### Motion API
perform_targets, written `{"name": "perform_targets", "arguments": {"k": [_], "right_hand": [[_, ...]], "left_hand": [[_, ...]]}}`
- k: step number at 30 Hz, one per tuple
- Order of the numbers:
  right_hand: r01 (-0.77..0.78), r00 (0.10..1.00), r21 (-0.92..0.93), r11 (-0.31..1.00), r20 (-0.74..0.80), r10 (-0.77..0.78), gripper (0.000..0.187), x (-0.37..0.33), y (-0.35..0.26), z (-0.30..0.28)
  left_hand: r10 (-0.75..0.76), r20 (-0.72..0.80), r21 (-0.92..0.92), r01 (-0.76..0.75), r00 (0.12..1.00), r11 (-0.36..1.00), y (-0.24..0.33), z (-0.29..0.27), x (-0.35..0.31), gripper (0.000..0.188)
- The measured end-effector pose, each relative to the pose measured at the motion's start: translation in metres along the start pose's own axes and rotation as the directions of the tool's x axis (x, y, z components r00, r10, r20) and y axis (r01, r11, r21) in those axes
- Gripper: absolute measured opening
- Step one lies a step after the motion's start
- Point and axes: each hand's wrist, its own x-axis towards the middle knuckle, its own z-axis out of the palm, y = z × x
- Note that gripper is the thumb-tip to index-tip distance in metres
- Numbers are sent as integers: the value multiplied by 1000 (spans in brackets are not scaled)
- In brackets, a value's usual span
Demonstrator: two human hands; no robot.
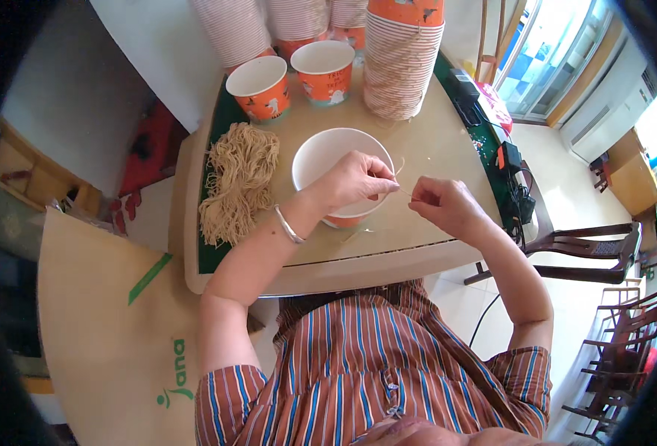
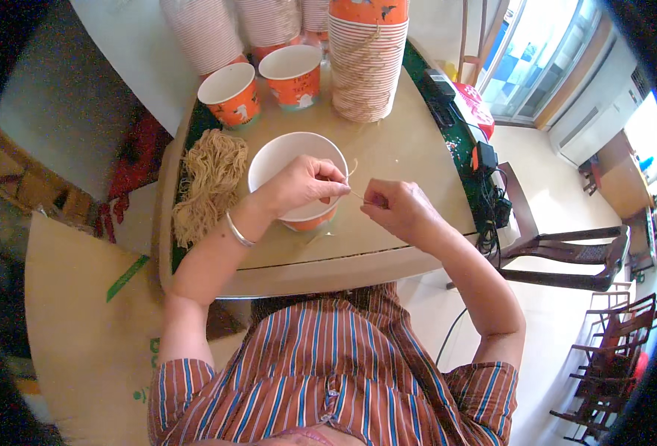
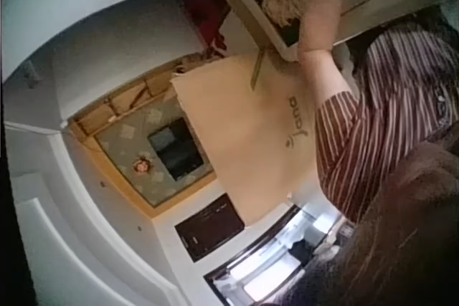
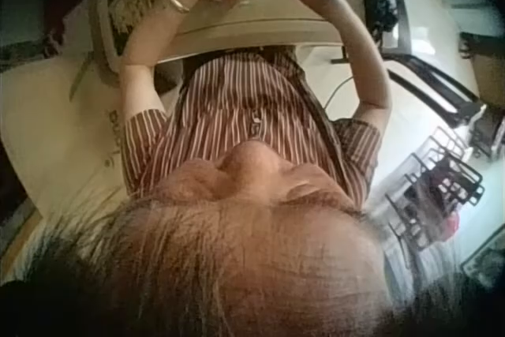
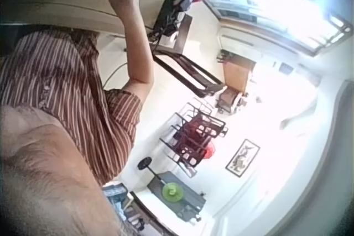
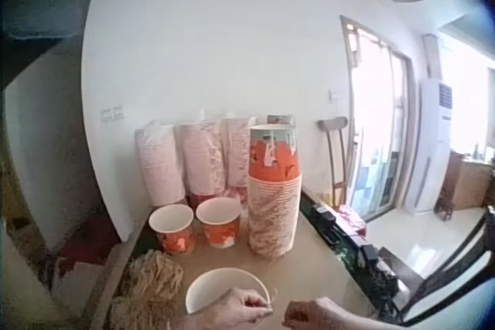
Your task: Attaching and tying strings to the rims of paper cups for packaging.
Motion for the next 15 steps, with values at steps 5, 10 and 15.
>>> {"name": "perform_targets", "arguments": {"k": [5, 10, 15], "right_hand": [[151, 975, -201, 968, -134, -180, 12, 3, -20, 1], [309, 916, -432, 847, -102, -387, 12, 16, -25, -5], [333, 928, -475, 814, 12, -373, 12, 23, -26, -11]], "left_hand": [[49, 7, 30, -50, 999, 998, -5, 0, 2, 15], [136, 15, 73, -136, 991, 988, -9, 0, 3, 14], [165, 30, 111, -167, 986, 980, -8, 0, 3, 14]]}}
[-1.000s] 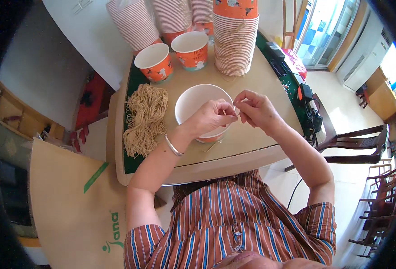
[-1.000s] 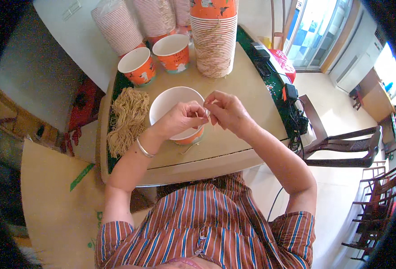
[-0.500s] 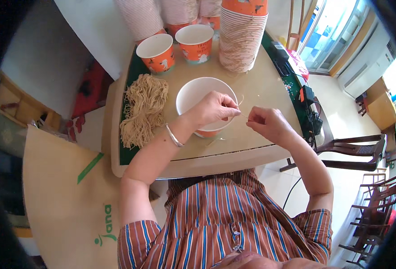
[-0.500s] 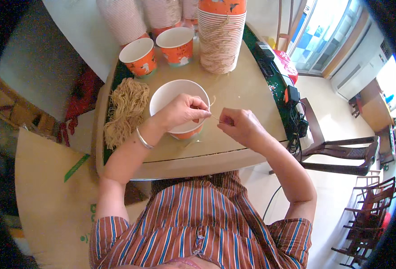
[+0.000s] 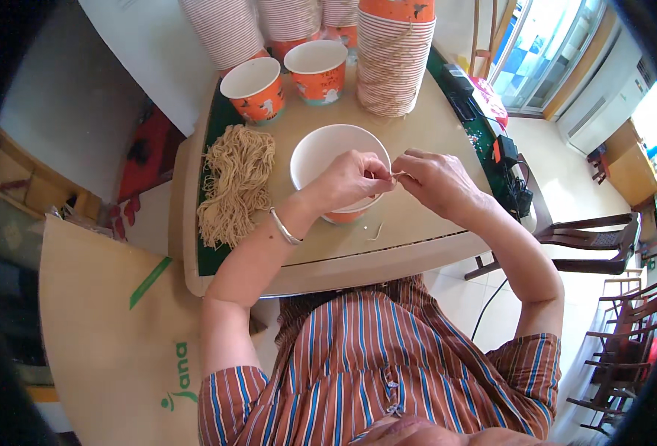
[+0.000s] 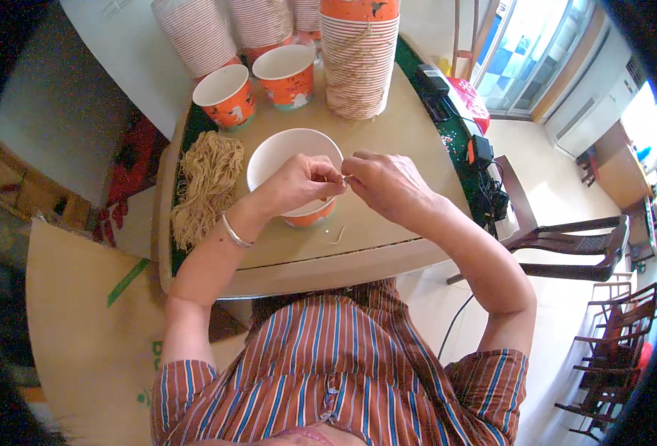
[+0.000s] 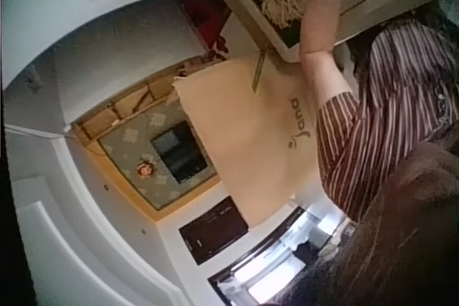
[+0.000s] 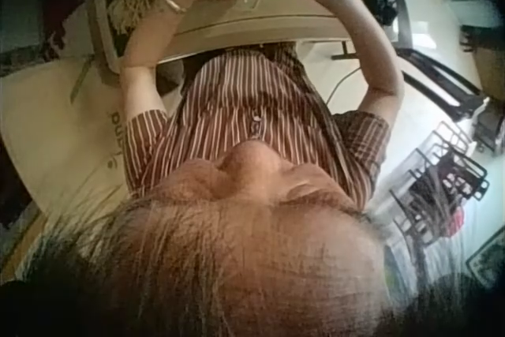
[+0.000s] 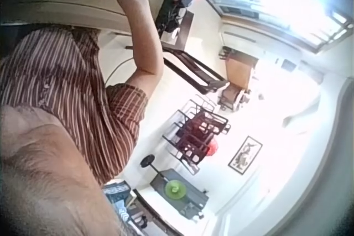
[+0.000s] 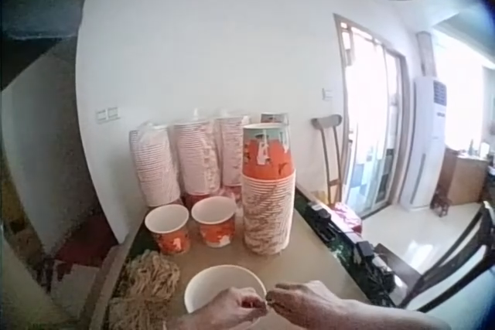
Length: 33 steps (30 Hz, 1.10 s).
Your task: Attaching and tying strings to the rims of paper cups for packaging.
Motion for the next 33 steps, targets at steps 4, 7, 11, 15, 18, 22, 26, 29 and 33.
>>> {"name": "perform_targets", "arguments": {"k": [4, 7, 11, 15, 18, 22, 26, 29, 33], "right_hand": [[-27, 996, 5, 1000, 81, 26, 10, 2, 4, -1], [-101, 991, 91, 991, 99, 92, 10, 1, 6, 2], [-213, 970, 256, 943, 167, 174, 10, 2, 10, 5], [-284, 951, 354, 891, 218, 217, 13, 0, 17, 10], [-324, 935, 392, 861, 272, 228, 16, 2, 15, 5], [-388, 912, 442, 808, 312, 267, 15, 3, 18, 8], [-585, 809, 515, 627, 425, 406, 21, 0, 18, 12], [-603, 798, 595, 531, 430, 422, 21, -1, 11, 12], [-644, 761, 642, 416, 485, 430, 20, -2, 11, 12]], "left_hand": [[3, -1, -6, -3, 1000, 1000, -2, 0, 0, 14], [19, -11, 17, -19, 1000, 1000, -1, 0, -1, 15], [5, -9, 47, -5, 1000, 999, 0, 0, -2, 15], [3, -4, 71, -3, 1000, 997, 2, 0, -1, 16], [28, 1, 57, -28, 1000, 998, -2, -1, 0, 16], [23, -16, 78, -22, 1000, 997, -1, -1, -1, 16], [60, -1, 127, -60, 998, 990, 4, 1, 0, 16], [82, -8, 160, -80, 997, 984, 0, 1, -1, 15], [79, -30, 148, -73, 996, 986, 0, 2, -2, 13]]}}
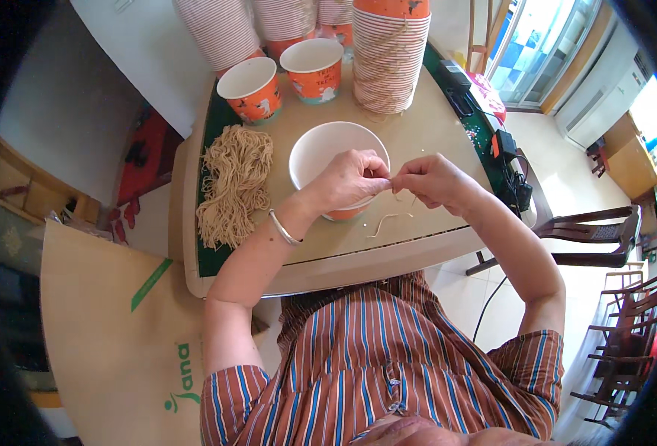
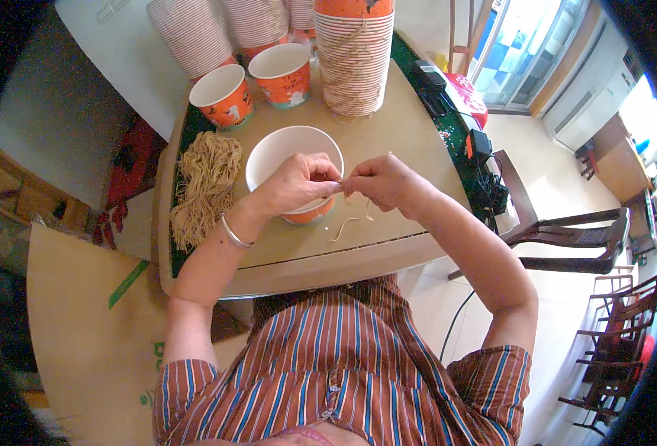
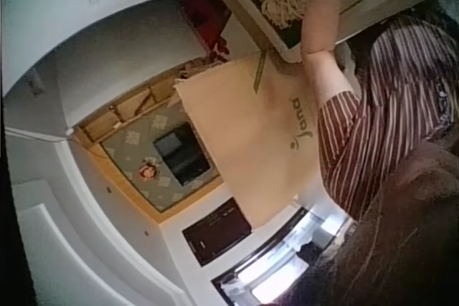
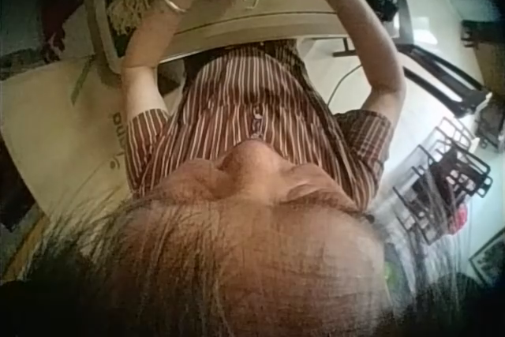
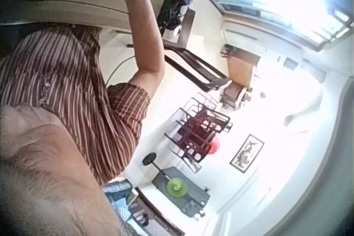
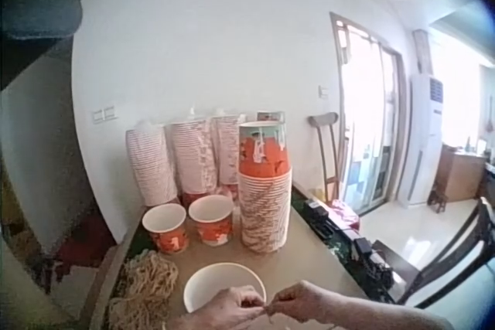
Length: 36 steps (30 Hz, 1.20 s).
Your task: Attaching and tying strings to the rims of paper cups for packaging.
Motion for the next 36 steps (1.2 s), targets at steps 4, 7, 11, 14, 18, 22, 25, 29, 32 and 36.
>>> {"name": "perform_targets", "arguments": {"k": [4, 7, 11, 14, 18, 22, 25, 29, 32, 36], "right_hand": [[-8, 1000, 93, 996, 3, 8, 18, 1, 6, 0], [-25, 999, 262, 965, 37, 15, 18, 3, 15, 2], [-11, 1000, 343, 939, 24, 3, 16, 1, 21, 5], [-24, 1000, 339, 941, 25, 17, 15, 0, 19, 4], [-44, 997, 248, 968, 77, 26, 16, -3, 12, -2], [-45, 997, 163, 986, 71, 34, 16, 0, 10, -2], [-60, 995, 187, 981, 90, 44, 15, 0, 11, -4], [-47, 996, 218, 975, 84, 29, 11, -3, 11, -1], [-35, 996, 279, 960, 93, 9, 9, -3, 16, 2], [-13, 998, 337, 941, 56, -6, 7, -3, 21, 8]], "left_hand": [[24, 0, 7, -24, 1000, 1000, 3, 1, 0, 12], [43, 5, 26, -43, 999, 999, 4, 1, -1, 13], [8, -9, 26, -7, 1000, 1000, 9, 1, -2, 14], [28, 1, 39, -28, 1000, 999, 9, -1, -2, 14], [92, 40, 48, -93, 995, 994, 5, -3, 1, 17], [80, 60, 79, -85, 995, 993, 7, -4, 0, 17], [89, 54, 69, -93, 995, 993, 7, -4, 1, 16], [34, 65, 46, -37, 997, 998, 6, -5, -1, 14], [19, 74, 15, -21, 997, 1000, 9, -2, 1, 13], [42, 75, 34, -44, 996, 998, 5, -4, 0, 10]]}}
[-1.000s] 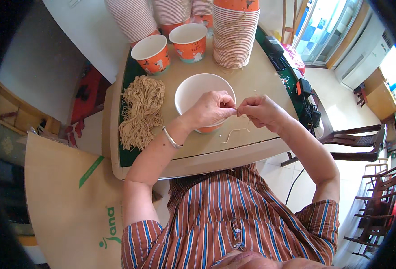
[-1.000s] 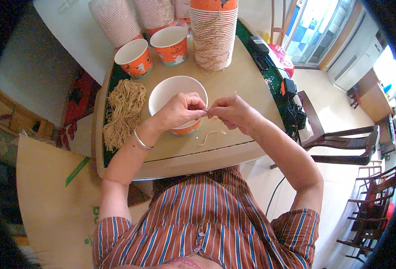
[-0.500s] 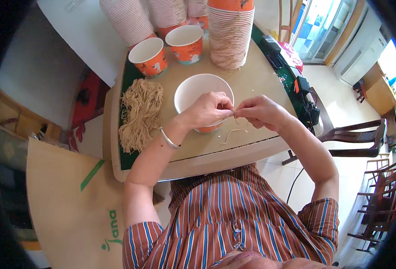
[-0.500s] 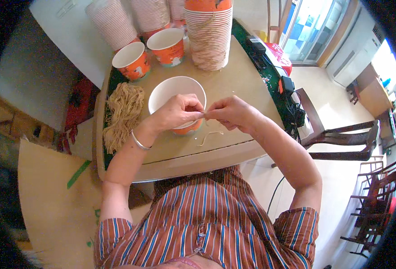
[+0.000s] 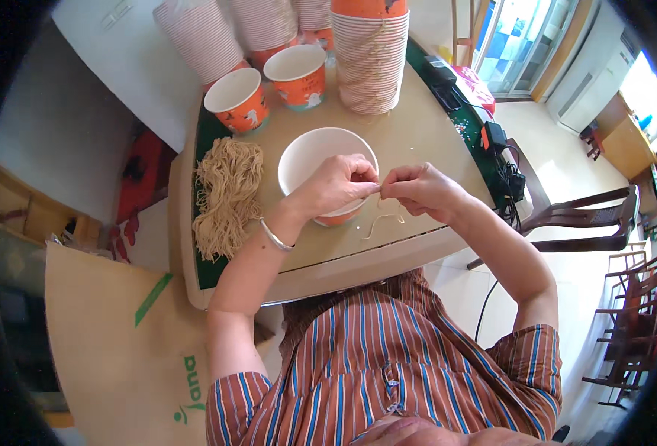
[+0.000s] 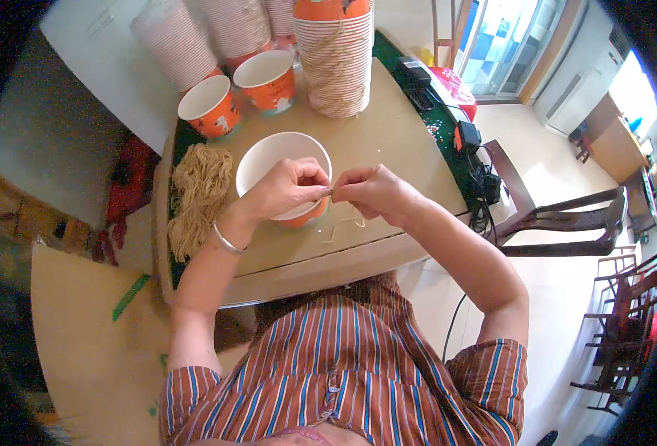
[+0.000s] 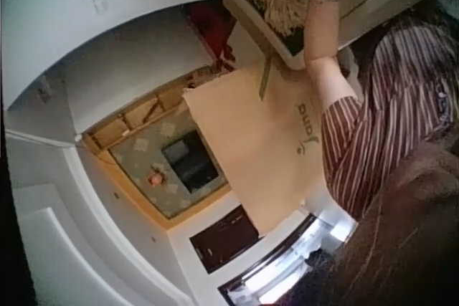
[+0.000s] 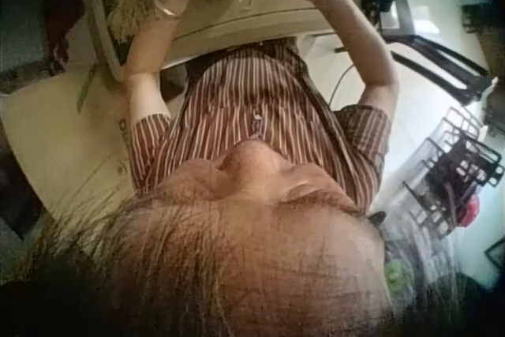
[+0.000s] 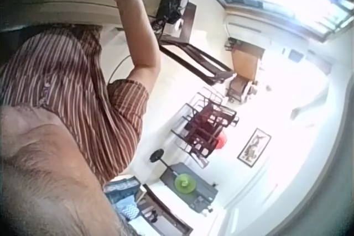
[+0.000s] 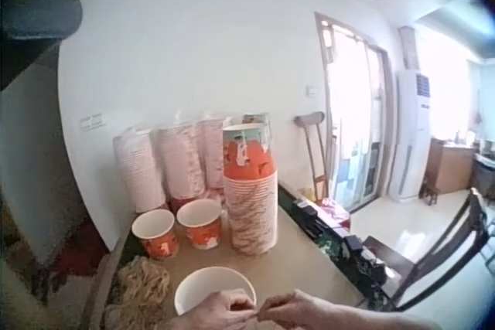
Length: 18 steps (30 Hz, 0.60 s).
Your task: Attaching and tying strings to the rims of paper cups for packaging.
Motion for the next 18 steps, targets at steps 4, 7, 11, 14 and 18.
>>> {"name": "perform_targets", "arguments": {"k": [4, 7, 11, 14, 18], "right_hand": [[-1, 1000, 123, 992, 30, -2, 8, 2, 4, -2], [-1, 1000, 198, 980, 24, -3, 9, 0, 9, -3], [-29, 1000, 228, 973, 4, 29, 9, 2, 13, -2], [-23, 999, 266, 964, 28, 16, 9, 3, 16, -3], [-33, 999, 319, 947, 41, 21, 11, 3, 15, 3]], "left_hand": [[-113, 1, -116, 113, 994, 987, 0, 0, -3, 10], [-82, 31, -185, 86, 996, 979, -1, 0, -4, 14], [-23, -92, -147, 9, 995, 989, 3, 5, -15, 15], [69, -169, 91, -54, 983, 994, 23, 9, -27, 16], [185, -214, 250, -129, 959, 960, 29, 17, -27, 20]]}}
